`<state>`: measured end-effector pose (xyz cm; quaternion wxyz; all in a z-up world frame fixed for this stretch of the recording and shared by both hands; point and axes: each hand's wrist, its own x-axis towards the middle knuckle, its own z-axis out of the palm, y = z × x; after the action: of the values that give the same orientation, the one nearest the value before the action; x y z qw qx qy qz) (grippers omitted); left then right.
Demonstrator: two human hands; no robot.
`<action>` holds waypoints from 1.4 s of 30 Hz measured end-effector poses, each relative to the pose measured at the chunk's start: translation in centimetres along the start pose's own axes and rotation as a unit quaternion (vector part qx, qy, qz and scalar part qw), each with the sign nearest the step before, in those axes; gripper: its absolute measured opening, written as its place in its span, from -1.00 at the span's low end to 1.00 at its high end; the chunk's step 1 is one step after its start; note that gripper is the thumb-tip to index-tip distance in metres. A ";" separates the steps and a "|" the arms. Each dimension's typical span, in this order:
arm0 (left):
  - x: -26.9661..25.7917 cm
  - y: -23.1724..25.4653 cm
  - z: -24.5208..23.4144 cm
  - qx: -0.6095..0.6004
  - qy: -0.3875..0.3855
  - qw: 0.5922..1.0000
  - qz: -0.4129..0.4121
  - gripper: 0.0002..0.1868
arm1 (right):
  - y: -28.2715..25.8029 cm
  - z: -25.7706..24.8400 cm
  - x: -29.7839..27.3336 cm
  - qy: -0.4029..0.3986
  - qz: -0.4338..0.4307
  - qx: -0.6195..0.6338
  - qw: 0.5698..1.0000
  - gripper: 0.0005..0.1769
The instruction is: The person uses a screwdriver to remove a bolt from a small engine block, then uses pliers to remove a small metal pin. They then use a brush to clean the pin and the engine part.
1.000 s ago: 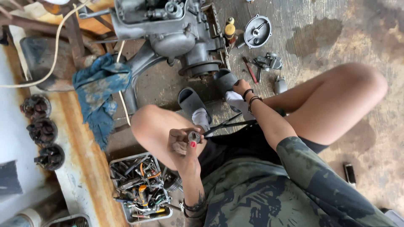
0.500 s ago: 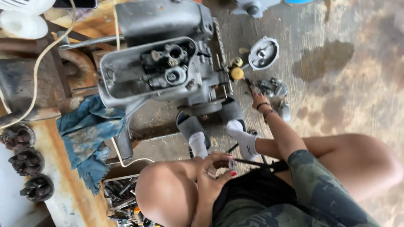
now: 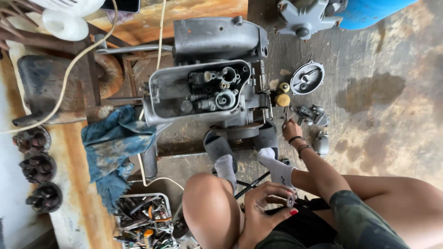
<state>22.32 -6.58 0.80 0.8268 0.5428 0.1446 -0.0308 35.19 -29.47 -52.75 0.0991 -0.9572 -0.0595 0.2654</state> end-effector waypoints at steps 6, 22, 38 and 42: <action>-2.7 -1.7 -0.6 -0.050 -0.051 0.997 0.007 -0.73 | -1.3 -4.7 -2.1 0.053 0.157 0.233 0.958 -0.58; -12.9 5.9 -18.2 -0.007 0.380 0.793 0.475 -0.78 | -11.0 -32.5 -27.7 0.338 -0.023 0.757 0.559 -0.88; -18.5 -0.1 -9.0 -0.128 0.060 0.899 0.415 -0.44 | -18.7 -30.6 -48.3 0.205 -0.300 0.705 0.609 -0.76; -19.6 2.1 -4.7 -0.160 -0.035 0.891 0.422 -0.48 | -19.1 -30.1 -51.4 0.211 -0.337 0.663 0.634 -0.73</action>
<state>3.01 -3.58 6.28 0.8418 0.4118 -0.1242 0.3261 5.85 -24.15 2.25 0.7997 -0.5770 -0.1636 -0.0282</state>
